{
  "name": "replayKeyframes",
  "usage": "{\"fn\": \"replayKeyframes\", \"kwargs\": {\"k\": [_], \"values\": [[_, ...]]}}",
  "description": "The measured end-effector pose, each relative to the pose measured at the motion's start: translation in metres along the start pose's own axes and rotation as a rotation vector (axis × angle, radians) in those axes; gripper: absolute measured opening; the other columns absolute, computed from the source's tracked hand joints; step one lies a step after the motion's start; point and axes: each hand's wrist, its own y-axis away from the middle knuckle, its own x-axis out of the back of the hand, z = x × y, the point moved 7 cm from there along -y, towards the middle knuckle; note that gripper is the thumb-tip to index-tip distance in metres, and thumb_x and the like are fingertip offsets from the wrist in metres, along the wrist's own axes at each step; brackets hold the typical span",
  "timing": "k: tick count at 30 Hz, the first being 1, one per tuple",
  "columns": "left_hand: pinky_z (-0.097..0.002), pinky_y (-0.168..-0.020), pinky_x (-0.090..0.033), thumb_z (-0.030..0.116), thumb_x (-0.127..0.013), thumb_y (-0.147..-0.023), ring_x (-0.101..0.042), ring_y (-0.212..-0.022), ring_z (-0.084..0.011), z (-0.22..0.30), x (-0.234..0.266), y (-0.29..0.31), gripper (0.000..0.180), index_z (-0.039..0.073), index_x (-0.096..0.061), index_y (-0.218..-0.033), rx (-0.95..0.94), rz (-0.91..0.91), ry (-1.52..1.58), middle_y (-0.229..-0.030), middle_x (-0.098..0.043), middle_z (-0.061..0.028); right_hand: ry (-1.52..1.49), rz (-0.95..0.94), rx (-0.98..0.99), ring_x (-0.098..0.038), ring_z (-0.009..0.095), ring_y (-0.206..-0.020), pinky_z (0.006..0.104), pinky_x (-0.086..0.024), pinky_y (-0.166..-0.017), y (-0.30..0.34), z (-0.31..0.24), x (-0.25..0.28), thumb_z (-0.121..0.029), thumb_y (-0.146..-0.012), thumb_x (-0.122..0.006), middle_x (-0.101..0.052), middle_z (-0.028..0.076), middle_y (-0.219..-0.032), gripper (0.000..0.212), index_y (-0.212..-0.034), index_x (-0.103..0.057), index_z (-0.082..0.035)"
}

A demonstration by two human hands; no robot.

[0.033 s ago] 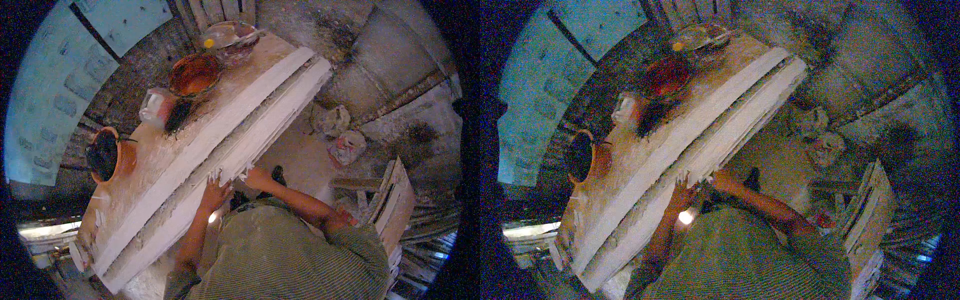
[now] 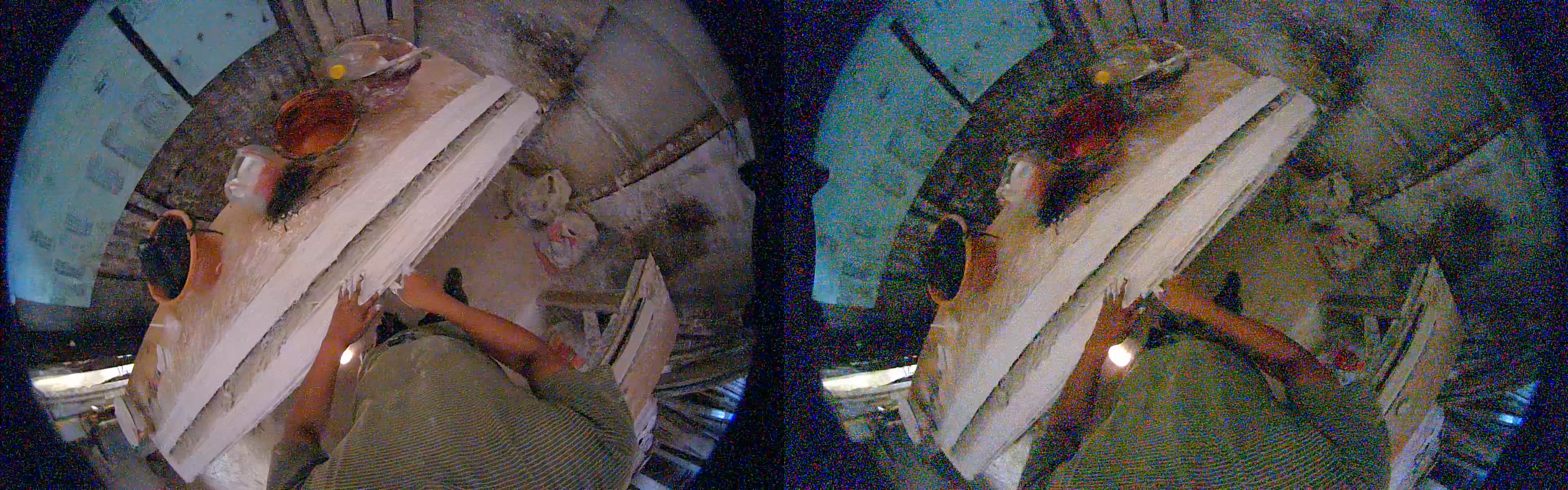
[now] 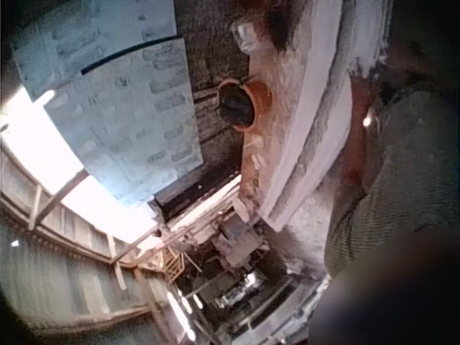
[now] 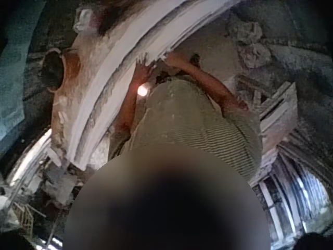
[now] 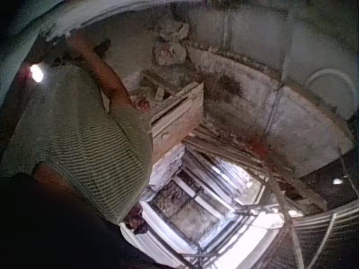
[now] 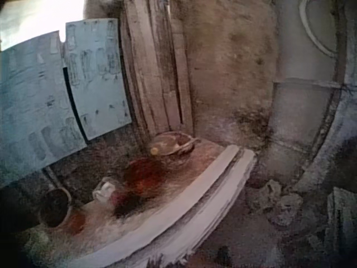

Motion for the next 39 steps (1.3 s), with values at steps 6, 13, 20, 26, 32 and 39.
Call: {"fn": "replayKeyframes", "kwargs": {"k": [6,13,20,26,32,39], "values": [[-0.0602,-0.125,-0.019,0.048,-0.049,-0.105,-0.030,-0.149,-0.0497,0.003,-0.022,-0.072,0.049,0.025,-0.059,-0.146,-0.083,-0.021,-0.090,-0.166,-0.026,-0.0220,0.358,-0.057,0.079,-0.069,0.048,-0.100,0.0588,-0.055,-0.088,-0.073,0.065,0.024,-0.034,-0.094,-0.054,-0.071,0.029,-0.109,0.042,-0.107,-0.073,0.001],[-0.0591,-0.125,-0.018,0.057,-0.035,-0.107,-0.035,-0.147,-0.0489,0.038,-0.038,-0.176,0.058,0.026,-0.051,-0.153,-0.066,-0.228,-0.074,-0.167,-0.028,-0.0193,0.385,0.289,-0.061,-0.069,0.047,-0.097,0.0606,-0.055,-0.086,-0.146,0.223,0.157,-0.029,-0.093,-0.050,-0.072,0.024,-0.107,0.038,-0.107,-0.073,-0.002],[-0.0583,-0.127,-0.013,0.057,-0.030,-0.108,-0.034,-0.150,-0.0426,0.088,-0.021,-0.297,0.062,0.024,-0.040,-0.159,-0.121,-0.288,-0.204,-0.167,-0.029,-0.0178,0.384,0.512,-0.171,-0.058,0.052,-0.111,0.0666,-0.045,-0.096,-0.182,0.365,0.321,-0.031,-0.094,-0.053,-0.062,0.028,-0.124,0.042,-0.119,-0.068,-0.001],[-0.0584,-0.127,-0.012,0.057,-0.032,-0.107,-0.034,-0.150,-0.0421,0.116,-0.019,-0.380,0.060,0.026,-0.044,-0.157,-0.140,-0.302,-0.204,-0.165,-0.033,-0.0175,0.075,0.543,-0.136,-0.049,0.056,-0.123,0.0718,-0.036,-0.105,-0.128,0.314,0.255,-0.033,-0.094,-0.056,-0.053,0.030,-0.138,0.048,-0.128,-0.064,0.000],[-0.0580,-0.127,-0.010,0.056,-0.036,-0.106,-0.031,-0.151,-0.0422,0.135,-0.017,-0.458,0.057,0.026,-0.051,-0.152,-0.124,-0.354,-0.159,-0.167,-0.031,-0.0166,0.272,0.374,0.074,-0.042,0.059,-0.135,0.0748,-0.027,-0.113,-0.117,0.261,0.238,-0.031,-0.091,-0.061,-0.051,0.028,-0.148,0.052,-0.135,-0.063,-0.002],[-0.0591,-0.127,-0.001,0.054,-0.033,-0.107,-0.020,-0.156,-0.0427,0.155,-0.007,-0.518,0.059,0.024,-0.047,-0.156,-0.005,-0.045,-0.116,-0.169,-0.025,-0.0160,0.169,0.662,-0.134,-0.049,0.055,-0.133,0.0658,-0.035,-0.114,-0.168,0.381,0.302,-0.035,-0.093,-0.060,-0.065,0.028,-0.129,0.049,-0.116,-0.071,0.007]]}}
